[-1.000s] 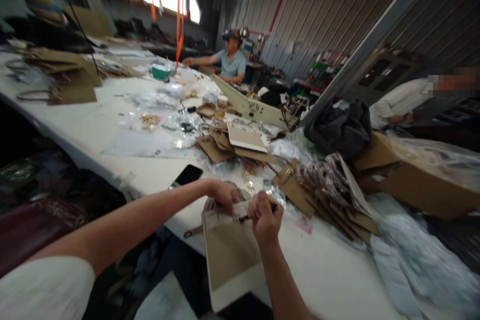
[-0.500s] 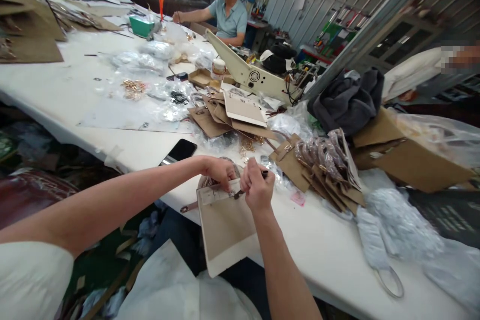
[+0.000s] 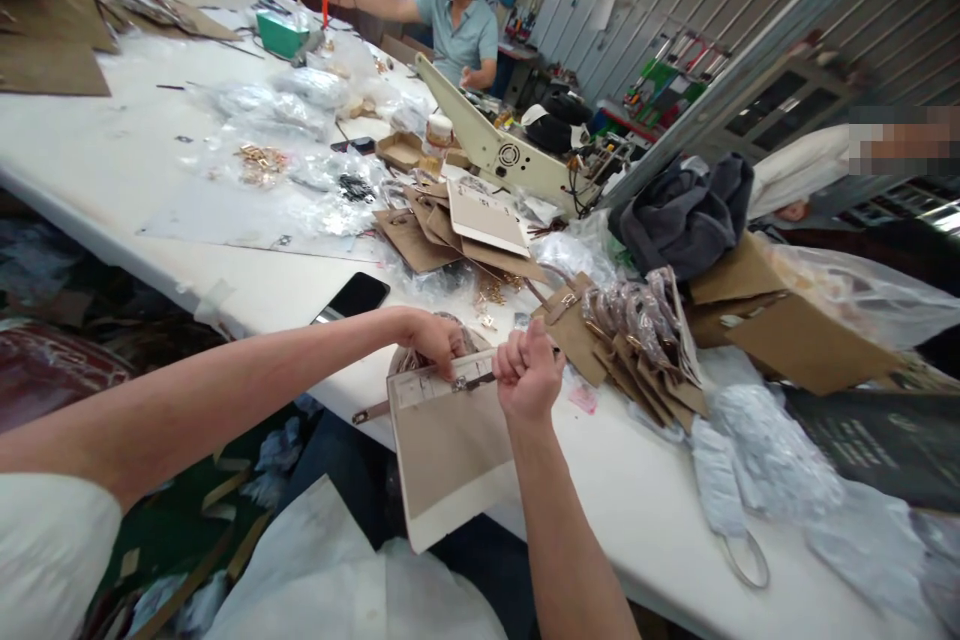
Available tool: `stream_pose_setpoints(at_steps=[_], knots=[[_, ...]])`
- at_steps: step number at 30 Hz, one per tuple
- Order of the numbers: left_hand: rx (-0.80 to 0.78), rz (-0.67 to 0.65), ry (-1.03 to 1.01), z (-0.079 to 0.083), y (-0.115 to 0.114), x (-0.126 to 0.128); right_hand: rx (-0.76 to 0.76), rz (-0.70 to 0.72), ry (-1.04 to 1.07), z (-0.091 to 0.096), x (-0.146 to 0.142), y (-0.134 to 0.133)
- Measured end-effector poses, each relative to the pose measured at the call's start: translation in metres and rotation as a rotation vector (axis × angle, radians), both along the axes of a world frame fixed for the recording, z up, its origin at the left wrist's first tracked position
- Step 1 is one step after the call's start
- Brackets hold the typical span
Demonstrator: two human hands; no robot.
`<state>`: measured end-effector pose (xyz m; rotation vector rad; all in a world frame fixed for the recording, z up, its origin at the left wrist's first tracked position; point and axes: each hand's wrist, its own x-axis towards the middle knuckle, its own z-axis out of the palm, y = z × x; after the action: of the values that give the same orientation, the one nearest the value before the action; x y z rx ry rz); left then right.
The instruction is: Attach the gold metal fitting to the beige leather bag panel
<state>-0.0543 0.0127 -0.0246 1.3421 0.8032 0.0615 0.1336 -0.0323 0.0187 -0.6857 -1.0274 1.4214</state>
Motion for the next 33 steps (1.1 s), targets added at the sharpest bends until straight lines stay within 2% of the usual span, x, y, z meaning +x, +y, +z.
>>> stream_pose_setpoints(at_steps=[7,10,14,19,25,29,33], knots=[[0.058,0.017,-0.003,0.000,0.000,0.001,0.111,-0.013,-0.040,-0.005,-0.011,-0.017],[0.067,0.024,-0.010,-0.003,-0.001,0.000,0.120,-0.008,-0.041,-0.010,-0.011,-0.016],[0.059,-0.003,0.005,-0.004,0.000,0.002,0.054,-0.002,-0.029,-0.014,-0.011,-0.010],[0.140,0.018,0.070,-0.002,-0.001,0.004,0.106,0.022,-0.069,-0.014,-0.014,-0.009],[0.057,0.017,-0.006,-0.006,-0.004,-0.001,0.124,-0.084,0.049,-0.005,0.008,-0.020],[0.007,-0.006,-0.041,-0.007,-0.003,-0.002,0.146,-0.058,0.053,-0.004,0.011,-0.024],[-0.063,-0.027,-0.107,-0.005,-0.004,-0.004,0.160,0.007,0.043,-0.010,0.005,-0.022]])
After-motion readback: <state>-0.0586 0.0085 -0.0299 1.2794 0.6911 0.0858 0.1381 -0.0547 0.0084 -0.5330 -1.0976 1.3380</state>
